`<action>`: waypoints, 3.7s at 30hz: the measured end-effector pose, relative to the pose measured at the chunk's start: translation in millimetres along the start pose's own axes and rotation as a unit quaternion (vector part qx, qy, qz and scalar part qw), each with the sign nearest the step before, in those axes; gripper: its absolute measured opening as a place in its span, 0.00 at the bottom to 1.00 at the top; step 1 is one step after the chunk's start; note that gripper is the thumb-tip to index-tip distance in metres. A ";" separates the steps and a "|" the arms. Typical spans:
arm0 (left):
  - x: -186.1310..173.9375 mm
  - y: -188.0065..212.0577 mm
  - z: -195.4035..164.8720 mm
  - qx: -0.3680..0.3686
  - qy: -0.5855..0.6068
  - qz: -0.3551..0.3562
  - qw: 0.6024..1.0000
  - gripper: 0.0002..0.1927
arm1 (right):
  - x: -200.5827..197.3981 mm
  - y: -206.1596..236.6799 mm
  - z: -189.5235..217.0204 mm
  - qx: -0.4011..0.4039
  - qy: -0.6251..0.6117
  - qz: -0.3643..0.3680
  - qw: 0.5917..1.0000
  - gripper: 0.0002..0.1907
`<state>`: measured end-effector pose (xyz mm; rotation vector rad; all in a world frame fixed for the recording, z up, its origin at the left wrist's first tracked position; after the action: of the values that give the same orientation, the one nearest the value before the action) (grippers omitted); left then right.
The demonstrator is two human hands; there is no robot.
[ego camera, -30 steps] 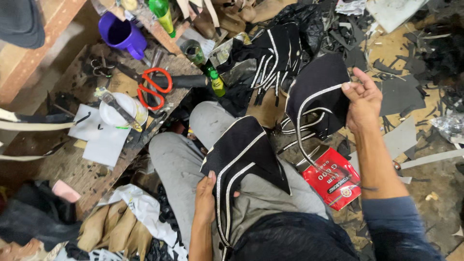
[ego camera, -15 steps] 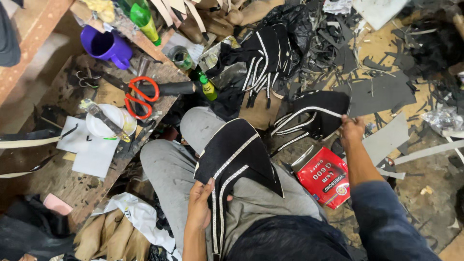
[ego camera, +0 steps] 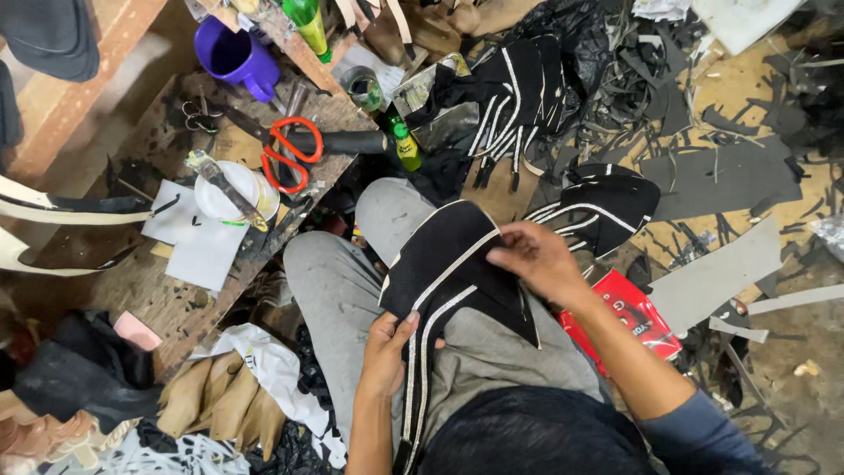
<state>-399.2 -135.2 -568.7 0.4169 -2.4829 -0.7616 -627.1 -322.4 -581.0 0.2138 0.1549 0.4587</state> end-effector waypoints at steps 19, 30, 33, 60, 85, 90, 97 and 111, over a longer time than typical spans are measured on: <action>1.2 7.4 -16.9 0.149 -0.079 -0.008 0.986 0.32 | -170.0 -25.0 -75.0 -0.052 -0.383 -0.312 0.868 0.12; -0.2 -1.6 -6.2 0.125 -0.039 -0.020 0.991 0.31 | -234.5 -10.7 -114.1 0.011 -0.387 -0.324 0.863 0.10; -0.6 -1.5 -5.3 0.119 -0.032 -0.017 0.992 0.31 | -242.1 -3.1 -122.6 0.029 -0.397 -0.324 0.858 0.08; 8.6 9.9 -14.1 0.118 -0.042 -0.006 0.992 0.34 | 2.4 -3.1 -10.2 0.121 -0.134 0.102 0.978 0.25; -79.9 58.7 -60.2 0.283 -0.224 -0.371 0.856 0.23 | -128.2 -200.8 40.5 -0.042 -0.340 -0.207 0.916 0.25; -65.2 56.5 -59.6 0.294 -0.371 -0.407 0.781 0.25 | -136.0 -203.9 -1.1 0.132 -0.180 -0.356 0.907 0.36; -34.9 50.1 -84.1 0.313 -0.543 -0.389 0.675 0.29 | 7.8 -111.1 -57.3 0.010 -0.153 -0.101 0.983 0.12; -28.3 45.7 -214.6 0.453 -0.431 -0.388 0.677 0.28 | 146.4 -61.2 108.7 -0.198 0.103 0.106 0.969 0.34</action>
<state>-264.6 -180.1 -398.9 1.9574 -3.4396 0.2584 -450.4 -327.9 -505.2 -0.2140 0.2412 0.7146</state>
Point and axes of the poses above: each hand's wrist, its own y-axis away from the middle knuckle, its own x-axis out of the palm, z = x × y, the point moved 5 cm from there along -y, towards the middle knuckle, and after that the axes turned 6 degrees about -y, right-handed, at the moved point
